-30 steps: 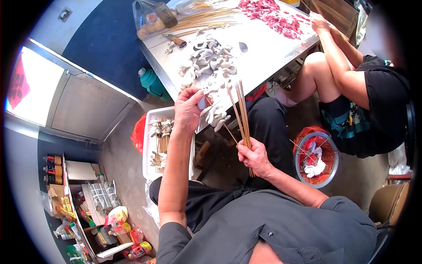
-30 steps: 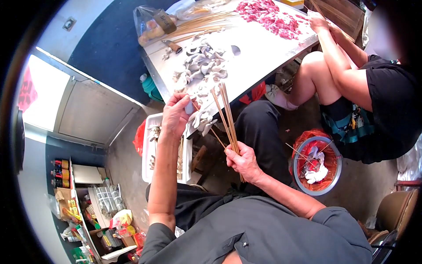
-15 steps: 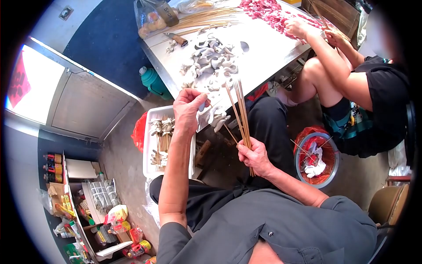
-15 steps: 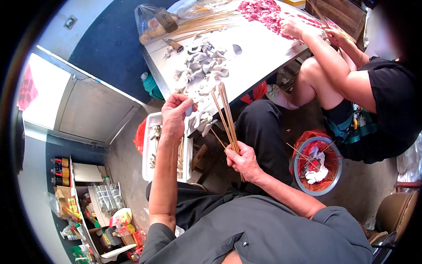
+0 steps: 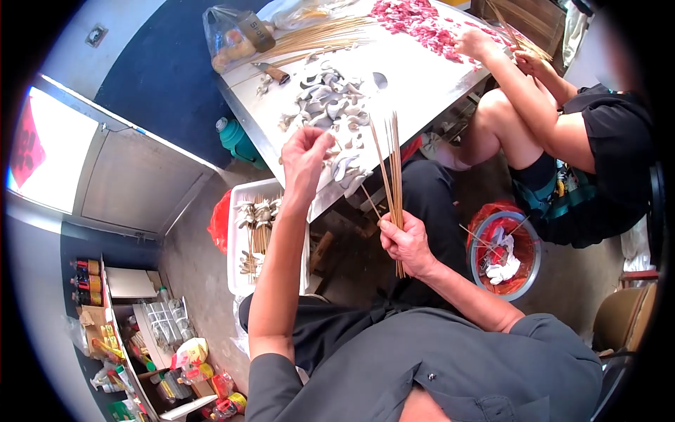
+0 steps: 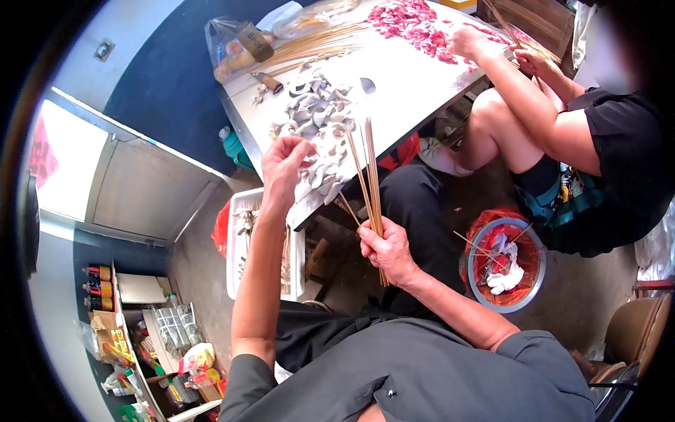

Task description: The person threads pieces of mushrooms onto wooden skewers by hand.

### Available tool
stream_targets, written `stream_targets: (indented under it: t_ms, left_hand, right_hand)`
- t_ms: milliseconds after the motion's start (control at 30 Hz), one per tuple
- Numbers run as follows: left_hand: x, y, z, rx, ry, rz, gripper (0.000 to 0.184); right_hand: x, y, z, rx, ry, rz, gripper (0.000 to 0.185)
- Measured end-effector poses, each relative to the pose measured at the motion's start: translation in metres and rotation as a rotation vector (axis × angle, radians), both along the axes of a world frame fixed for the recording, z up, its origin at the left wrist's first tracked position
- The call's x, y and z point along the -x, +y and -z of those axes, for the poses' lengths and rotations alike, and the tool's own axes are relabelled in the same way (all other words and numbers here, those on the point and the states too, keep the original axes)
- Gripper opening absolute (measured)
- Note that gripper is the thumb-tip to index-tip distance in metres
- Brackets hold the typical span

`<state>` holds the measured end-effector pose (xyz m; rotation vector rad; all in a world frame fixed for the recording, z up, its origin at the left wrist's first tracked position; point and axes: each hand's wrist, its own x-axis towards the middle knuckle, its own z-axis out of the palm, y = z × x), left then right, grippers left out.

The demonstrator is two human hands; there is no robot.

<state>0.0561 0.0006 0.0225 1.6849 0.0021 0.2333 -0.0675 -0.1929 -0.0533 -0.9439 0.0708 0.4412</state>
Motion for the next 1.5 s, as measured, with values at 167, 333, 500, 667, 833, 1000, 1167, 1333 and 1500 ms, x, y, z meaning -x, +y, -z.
stream_targets:
  t_ms: [167,333,500,667,833,1000,1167,1333,1500]
  left_hand:
    - [-0.058,-0.011,0.007,-0.526,-0.177,-0.05,0.025]
    - [-0.076,-0.018,0.018,-0.878,-0.287,0.002,0.02]
    - [-0.066,-0.011,0.015,-0.842,-0.434,-0.08,0.01]
    - [-0.029,-0.003,0.004,-0.212,-0.041,0.01,0.011]
    - [-0.001,0.003,0.013,0.296,-0.081,0.034,0.014]
    - [0.013,0.009,0.021,0.483,0.009,0.06,0.021]
    - [0.022,0.011,0.023,0.54,0.052,0.059,0.017]
    - [0.026,0.012,0.023,0.53,0.04,0.079,0.015]
    - [0.025,0.014,0.023,0.429,0.033,0.063,0.015]
  right_hand:
    - [0.006,-0.003,0.006,-0.002,0.013,0.036,0.01]
    - [0.009,-0.012,0.007,0.032,0.009,0.064,0.01]
    - [0.01,-0.015,0.007,0.038,0.015,0.053,0.01]
    - [0.008,-0.009,0.006,0.037,0.001,0.03,0.01]
    - [0.01,-0.006,0.005,0.027,0.006,-0.001,0.01]
    - [0.01,-0.005,0.007,0.022,0.006,-0.028,0.01]
    - [0.011,-0.004,0.008,0.024,0.019,-0.055,0.011]
    - [0.01,-0.002,0.012,0.024,0.02,-0.063,0.011]
    - [0.008,-0.002,0.015,0.022,0.024,-0.073,0.011]
